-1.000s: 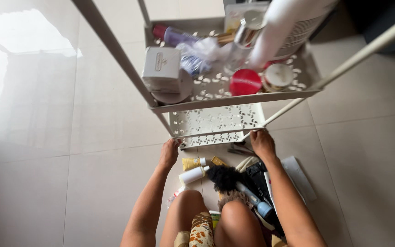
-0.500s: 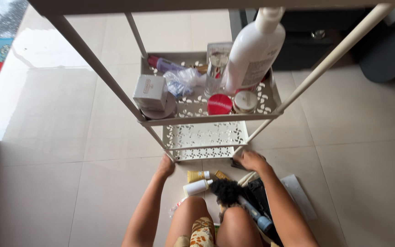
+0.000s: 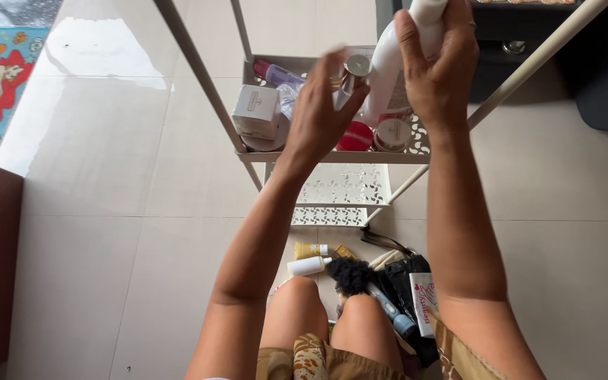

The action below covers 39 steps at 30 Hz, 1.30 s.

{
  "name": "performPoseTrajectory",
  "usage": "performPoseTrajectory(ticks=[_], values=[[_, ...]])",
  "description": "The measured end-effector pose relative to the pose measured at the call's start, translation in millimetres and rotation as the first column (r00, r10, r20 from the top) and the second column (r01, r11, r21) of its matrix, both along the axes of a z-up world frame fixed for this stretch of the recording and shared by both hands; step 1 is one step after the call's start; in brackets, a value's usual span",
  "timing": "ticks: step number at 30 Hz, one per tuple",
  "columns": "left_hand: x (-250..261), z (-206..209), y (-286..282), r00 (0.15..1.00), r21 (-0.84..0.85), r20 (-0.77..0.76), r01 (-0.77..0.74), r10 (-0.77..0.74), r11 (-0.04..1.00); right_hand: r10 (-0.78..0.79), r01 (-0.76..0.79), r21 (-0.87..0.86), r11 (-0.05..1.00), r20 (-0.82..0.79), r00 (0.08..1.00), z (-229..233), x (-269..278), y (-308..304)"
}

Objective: The person sits on the floor and removes items from a white three-tier rolling cart, placing them on the floor. The person handles diapers, bottles, tubes, and small containers, then removes the cart's shelves and sets them aside.

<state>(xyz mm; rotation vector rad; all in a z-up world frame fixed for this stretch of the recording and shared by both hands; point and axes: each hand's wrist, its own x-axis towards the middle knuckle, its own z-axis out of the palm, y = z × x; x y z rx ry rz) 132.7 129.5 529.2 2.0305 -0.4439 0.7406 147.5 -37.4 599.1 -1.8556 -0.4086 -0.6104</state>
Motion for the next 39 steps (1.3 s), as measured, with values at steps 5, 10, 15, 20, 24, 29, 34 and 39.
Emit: performPoseTrajectory(ticks=[5,10,15,20,24,29,34,39], values=[[-31,-1,2,0.992,-0.130,0.035,0.125,-0.121,0.984,0.079,-0.066,-0.052,0.996,0.310,0.948,3,-61,-24],[-118,1,15,0.978,-0.157,0.202,0.080,-0.047,0.984,0.013,-0.043,0.058,0.997,0.436,0.900,-27,-153,-76],[-149,-70,0,0.843,-0.197,-0.082,0.510,-0.532,0.837,-0.081,0.034,0.199,0.979,0.232,0.969,-136,-203,-121],[-130,-217,-75,0.739,-0.119,-0.321,0.589,-0.593,0.799,-0.207,0.239,0.080,0.968,-0.292,0.934,-306,-186,-160],[-114,-352,-143,0.634,0.093,-0.646,0.619,-0.426,0.780,-0.514,0.465,-0.230,0.855,-0.245,0.822,-434,-173,-197],[-100,-460,-208,0.765,0.093,-0.482,0.528,-0.426,0.844,-0.634,0.544,-0.325,0.773,-0.374,0.677,-523,-176,-215],[-92,-485,-257,0.741,0.106,-0.615,0.417,-0.270,0.903,-0.554,0.419,-0.371,0.829,-0.436,0.709,-539,-186,-224],[-87,-476,-269,0.635,0.260,-0.758,0.503,-0.149,0.824,-0.493,0.173,-0.484,0.858,-0.681,0.541,-549,-210,-247]])
